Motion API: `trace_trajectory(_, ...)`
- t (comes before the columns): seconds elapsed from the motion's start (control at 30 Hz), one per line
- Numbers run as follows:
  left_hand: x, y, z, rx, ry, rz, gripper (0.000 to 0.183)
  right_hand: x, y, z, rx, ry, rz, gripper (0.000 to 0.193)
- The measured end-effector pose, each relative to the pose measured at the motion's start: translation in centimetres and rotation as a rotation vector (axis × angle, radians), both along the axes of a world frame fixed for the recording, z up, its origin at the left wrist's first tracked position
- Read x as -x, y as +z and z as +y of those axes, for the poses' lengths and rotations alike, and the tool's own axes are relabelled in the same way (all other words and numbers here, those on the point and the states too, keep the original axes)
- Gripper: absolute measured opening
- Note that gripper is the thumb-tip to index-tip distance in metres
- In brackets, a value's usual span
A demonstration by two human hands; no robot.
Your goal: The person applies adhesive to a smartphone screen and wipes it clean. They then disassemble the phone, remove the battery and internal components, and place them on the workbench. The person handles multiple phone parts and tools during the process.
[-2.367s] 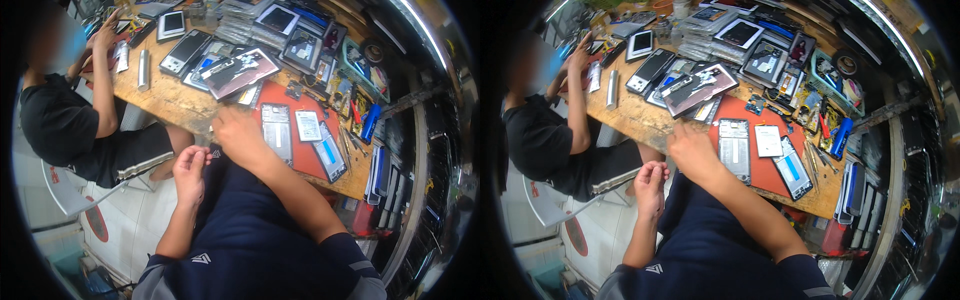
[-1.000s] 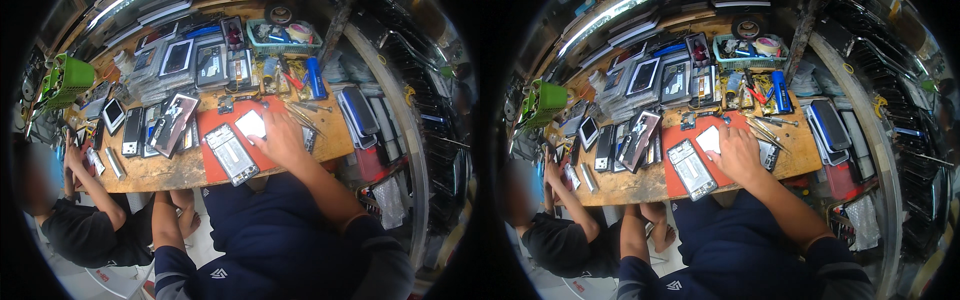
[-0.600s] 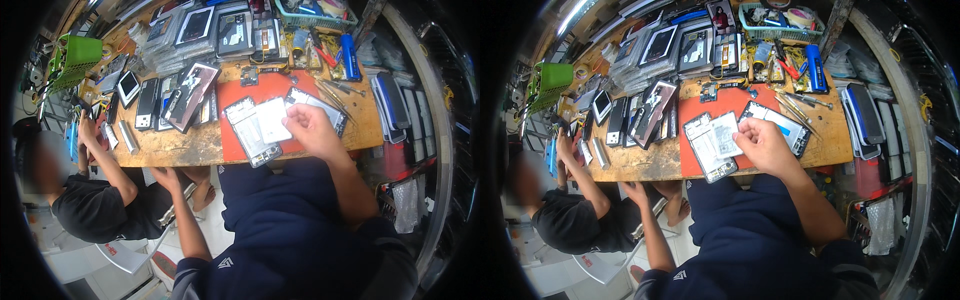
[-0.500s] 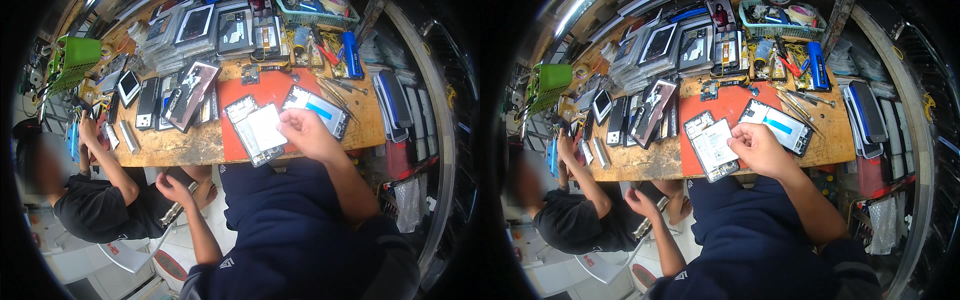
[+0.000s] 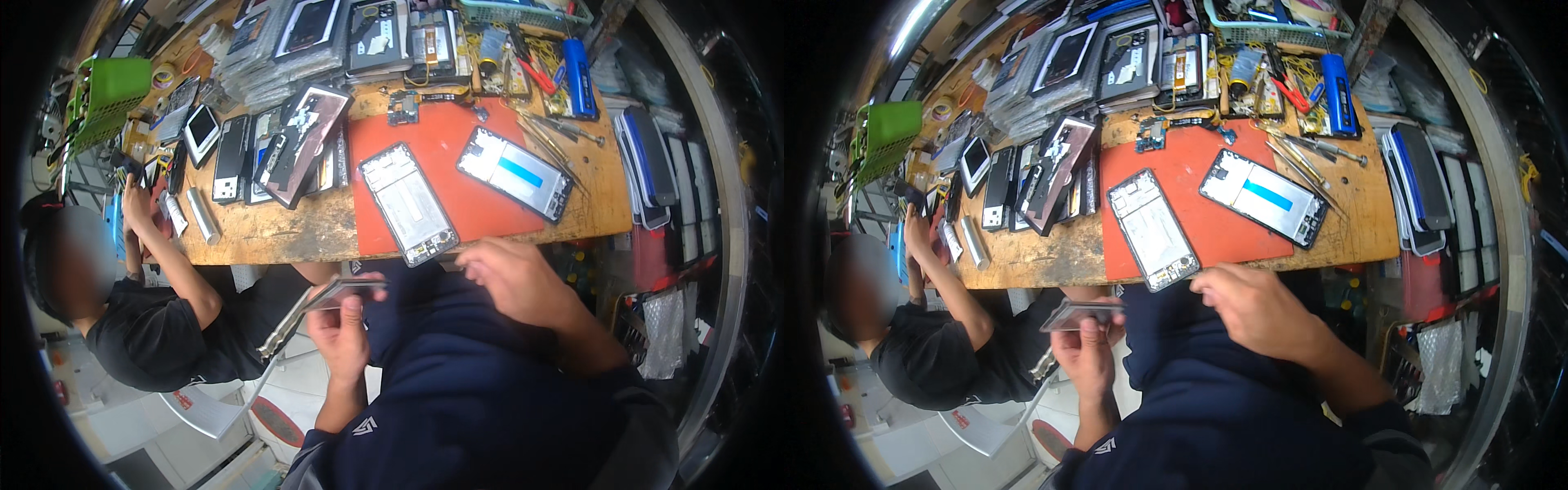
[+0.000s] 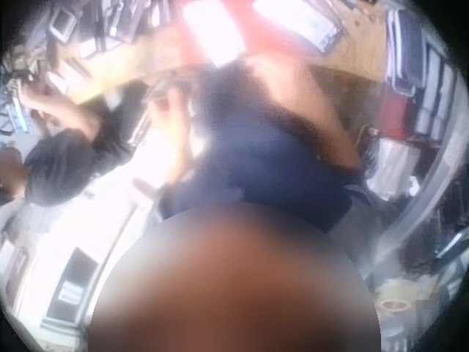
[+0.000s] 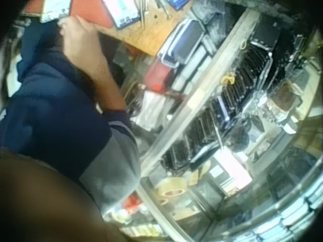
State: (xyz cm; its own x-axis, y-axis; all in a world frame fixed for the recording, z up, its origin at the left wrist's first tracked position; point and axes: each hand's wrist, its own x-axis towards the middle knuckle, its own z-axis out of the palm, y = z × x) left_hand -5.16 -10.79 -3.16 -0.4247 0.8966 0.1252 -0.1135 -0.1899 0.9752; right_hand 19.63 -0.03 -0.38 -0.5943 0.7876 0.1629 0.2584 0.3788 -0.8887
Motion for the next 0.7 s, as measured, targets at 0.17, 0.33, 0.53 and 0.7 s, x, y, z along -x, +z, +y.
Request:
trace_trajectory(0.17, 2.3, -0.4, 0.4, 0.030, 0.034, -0.035, 0.030, -3.3, -0.2, -0.2, -0.064, -0.066, -0.235, 0.018)
trace_trajectory(0.33, -0.4, -1.3, 0.3, 0.019, -0.102, -0.206, 0.037, -2.9, 0.4, 0.1, -0.189, -0.068, -0.322, 0.015)
trace_trajectory(0.53, -5.3, -1.2, -0.2, 0.081, -0.045, -0.202, 0.029, 1.7, -0.3, -1.7, 0.057, 0.072, 0.126, 0.015)
trace_trajectory(0.7, -3.1, -0.8, -0.1, 0.105, -0.103, -0.105, 0.018, 3.1, -1.1, -0.7, 0.265, -0.122, 0.281, 0.010)
